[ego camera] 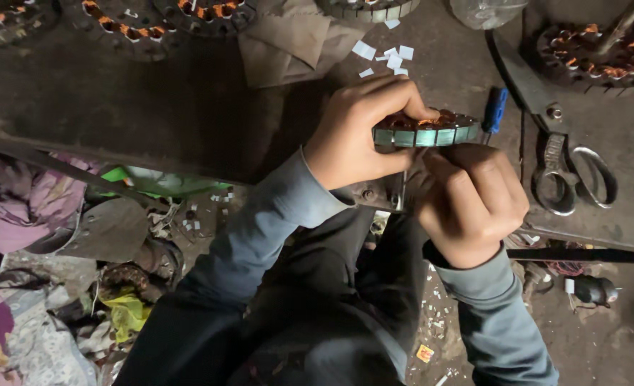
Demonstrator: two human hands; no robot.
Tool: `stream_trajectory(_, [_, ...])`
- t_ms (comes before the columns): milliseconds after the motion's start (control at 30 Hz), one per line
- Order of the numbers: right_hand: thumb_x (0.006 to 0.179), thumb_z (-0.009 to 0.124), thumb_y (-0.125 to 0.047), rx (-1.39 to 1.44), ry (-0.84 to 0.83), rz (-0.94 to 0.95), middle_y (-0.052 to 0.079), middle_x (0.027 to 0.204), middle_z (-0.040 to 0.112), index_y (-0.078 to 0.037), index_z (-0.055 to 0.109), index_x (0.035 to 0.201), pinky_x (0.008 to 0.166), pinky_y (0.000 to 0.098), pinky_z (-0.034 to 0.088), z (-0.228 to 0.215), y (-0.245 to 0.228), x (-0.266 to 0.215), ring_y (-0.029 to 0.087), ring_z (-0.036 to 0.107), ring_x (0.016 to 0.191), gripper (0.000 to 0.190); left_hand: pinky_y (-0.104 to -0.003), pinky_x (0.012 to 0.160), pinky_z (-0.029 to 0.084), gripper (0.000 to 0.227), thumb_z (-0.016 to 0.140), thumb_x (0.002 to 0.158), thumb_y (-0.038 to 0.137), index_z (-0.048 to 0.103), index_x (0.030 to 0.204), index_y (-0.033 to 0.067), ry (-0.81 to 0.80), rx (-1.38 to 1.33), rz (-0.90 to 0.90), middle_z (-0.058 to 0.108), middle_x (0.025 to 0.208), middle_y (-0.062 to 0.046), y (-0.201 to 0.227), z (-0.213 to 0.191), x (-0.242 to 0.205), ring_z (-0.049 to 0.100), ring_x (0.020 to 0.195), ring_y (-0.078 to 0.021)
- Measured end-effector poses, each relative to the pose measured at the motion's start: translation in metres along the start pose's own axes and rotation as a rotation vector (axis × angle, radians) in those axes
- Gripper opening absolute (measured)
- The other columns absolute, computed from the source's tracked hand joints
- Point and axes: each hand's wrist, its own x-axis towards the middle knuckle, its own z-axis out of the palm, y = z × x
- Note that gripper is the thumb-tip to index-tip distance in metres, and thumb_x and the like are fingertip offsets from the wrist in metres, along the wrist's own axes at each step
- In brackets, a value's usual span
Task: The person assembles a circular electrical component by inserting small white rectangular pieces into slots around its perimeter. They use a screwdriver to press the pieces into place and a metal rod to hold the component steady on the workbench.
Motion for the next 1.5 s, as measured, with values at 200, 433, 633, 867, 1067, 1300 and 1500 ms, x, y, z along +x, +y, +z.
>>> stream_trajectory(200, [0.080, 0.075, 0.003, 0.021, 0.017, -0.033, 0.017, 0.105, 0.064, 0.001, 0.068, 0.107, 0.076, 0.0415, 0.054, 0.008, 0.006, -0.005, 0.035, 0.066, 0.093, 0.029, -0.034, 0.082, 0.058, 0.030, 0.078, 0.077, 0.000, 0.061, 0.102, 0.0024, -0.003, -0.005, 0.028, 0.070, 0.102, -0.010, -0.004, 0.001, 0.000, 0.074, 0.097, -0.0263])
stream_trajectory(433, [0.094, 0.069, 0.014, -0.199, 0.017, -0.009, 0.018, 0.113, 0.066, 0.005, 0.067, 0.120, 0.076, 0.0383, 0.057, 0.007, -0.015, -0.007, 0.032, 0.070, 0.092, 0.028, -0.034, 0.082, 0.058, 0.031, 0.078, 0.078, -0.001, 0.064, 0.104, 0.0046, 0.007, 0.055, 0.007, 0.070, 0.102, -0.008, 0.002, 0.001, 0.001, 0.074, 0.098, -0.0265])
stream_trajectory(633, [0.093, 0.070, 0.012, -0.138, 0.081, -0.049, 0.019, 0.108, 0.064, 0.004, 0.066, 0.110, 0.076, 0.0407, 0.057, 0.019, -0.002, -0.010, 0.037, 0.068, 0.095, 0.020, -0.031, 0.078, 0.058, 0.033, 0.080, 0.079, 0.000, 0.063, 0.106, 0.0048, -0.005, 0.019, 0.015, 0.070, 0.103, -0.008, 0.001, 0.000, 0.000, 0.074, 0.099, -0.0254])
stream_trajectory(867, [0.088, 0.074, 0.012, -0.166, 0.116, -0.070, 0.019, 0.102, 0.064, 0.004, 0.066, 0.104, 0.074, 0.0431, 0.056, 0.028, 0.000, -0.010, 0.036, 0.067, 0.089, 0.019, -0.031, 0.077, 0.056, 0.033, 0.083, 0.078, 0.001, 0.065, 0.105, 0.0047, -0.006, 0.036, 0.006, 0.069, 0.100, -0.008, -0.001, 0.000, 0.001, 0.072, 0.095, -0.0255])
stream_trajectory(1067, [0.070, 0.069, 0.010, -0.058, -0.031, 0.009, 0.022, 0.103, 0.066, 0.008, 0.068, 0.109, 0.075, 0.0438, 0.056, -0.007, -0.016, 0.006, 0.038, 0.068, 0.091, 0.039, -0.033, 0.083, 0.058, 0.032, 0.080, 0.077, 0.001, 0.066, 0.106, 0.0044, -0.037, 0.021, -0.006, 0.069, 0.102, -0.008, 0.002, -0.003, 0.003, 0.073, 0.097, -0.0249])
stream_trajectory(1300, [0.077, 0.072, 0.011, 0.027, 0.059, 0.066, 0.016, 0.107, 0.064, 0.004, 0.068, 0.110, 0.079, 0.0410, 0.055, 0.008, -0.009, -0.002, 0.034, 0.066, 0.094, 0.035, -0.033, 0.086, 0.057, 0.033, 0.080, 0.078, 0.001, 0.066, 0.108, 0.0027, -0.062, -0.004, 0.002, 0.068, 0.101, -0.009, 0.000, -0.004, 0.002, 0.072, 0.098, -0.0247])
stream_trajectory(1500, [0.080, 0.071, 0.013, 0.080, 0.158, 0.232, 0.015, 0.102, 0.065, 0.002, 0.069, 0.105, 0.077, 0.0371, 0.053, 0.019, -0.019, -0.010, 0.030, 0.066, 0.091, 0.028, -0.031, 0.082, 0.055, 0.033, 0.081, 0.078, 0.000, 0.066, 0.108, 0.0029, -0.079, -0.004, 0.015, 0.068, 0.102, -0.009, -0.002, -0.004, 0.002, 0.070, 0.093, -0.0254])
